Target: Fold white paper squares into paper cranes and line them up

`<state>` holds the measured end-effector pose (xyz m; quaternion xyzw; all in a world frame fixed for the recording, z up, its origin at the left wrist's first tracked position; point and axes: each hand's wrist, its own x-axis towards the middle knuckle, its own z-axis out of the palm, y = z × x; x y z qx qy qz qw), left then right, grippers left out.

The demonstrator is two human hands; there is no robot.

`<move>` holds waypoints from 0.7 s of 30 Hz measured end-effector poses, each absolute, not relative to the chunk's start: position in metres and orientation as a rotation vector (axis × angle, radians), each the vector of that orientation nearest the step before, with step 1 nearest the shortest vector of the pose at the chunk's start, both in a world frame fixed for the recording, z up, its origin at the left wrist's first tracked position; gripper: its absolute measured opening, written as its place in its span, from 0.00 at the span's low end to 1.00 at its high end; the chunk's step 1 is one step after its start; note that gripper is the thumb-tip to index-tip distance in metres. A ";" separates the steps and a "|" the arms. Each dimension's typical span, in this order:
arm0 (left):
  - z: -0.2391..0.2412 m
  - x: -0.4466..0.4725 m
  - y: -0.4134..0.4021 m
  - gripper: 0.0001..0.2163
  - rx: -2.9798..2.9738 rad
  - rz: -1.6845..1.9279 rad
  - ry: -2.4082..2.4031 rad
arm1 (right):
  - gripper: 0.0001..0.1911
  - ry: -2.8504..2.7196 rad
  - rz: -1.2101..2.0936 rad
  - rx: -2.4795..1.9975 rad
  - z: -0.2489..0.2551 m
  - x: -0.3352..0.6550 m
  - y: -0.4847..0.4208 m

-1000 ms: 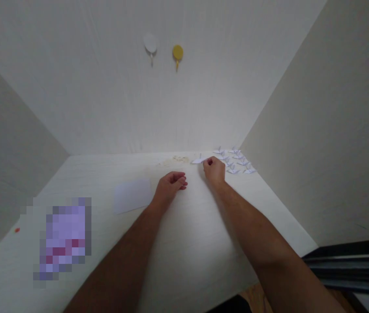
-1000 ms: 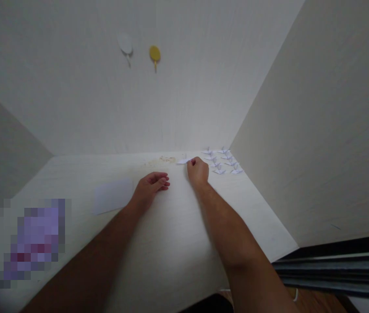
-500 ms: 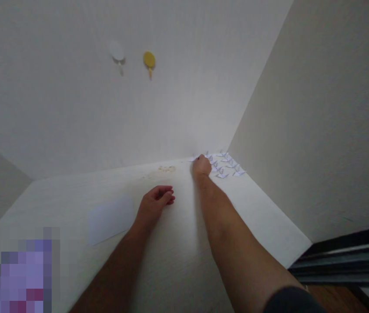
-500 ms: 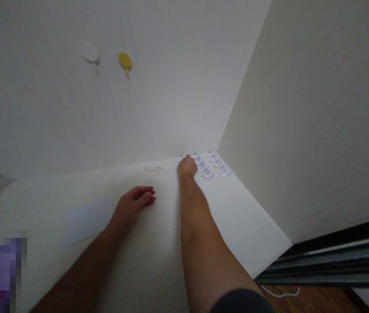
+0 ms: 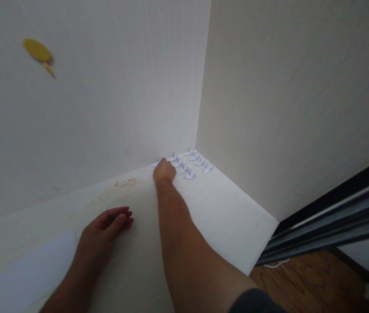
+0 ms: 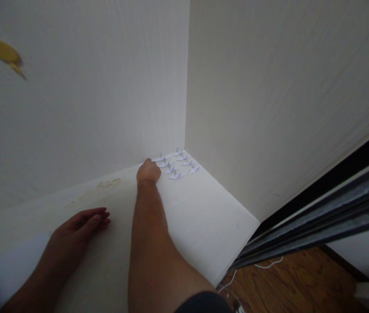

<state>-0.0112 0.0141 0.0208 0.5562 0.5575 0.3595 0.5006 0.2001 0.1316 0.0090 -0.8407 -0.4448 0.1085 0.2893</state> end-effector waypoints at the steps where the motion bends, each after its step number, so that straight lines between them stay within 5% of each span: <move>1: 0.021 -0.011 0.014 0.18 1.346 0.867 1.354 | 0.17 -1.194 0.288 -2.240 0.009 0.200 0.132; 21: 0.022 -0.012 0.013 0.19 1.341 0.882 1.340 | 0.16 -1.276 0.239 -2.225 0.005 0.197 0.135</move>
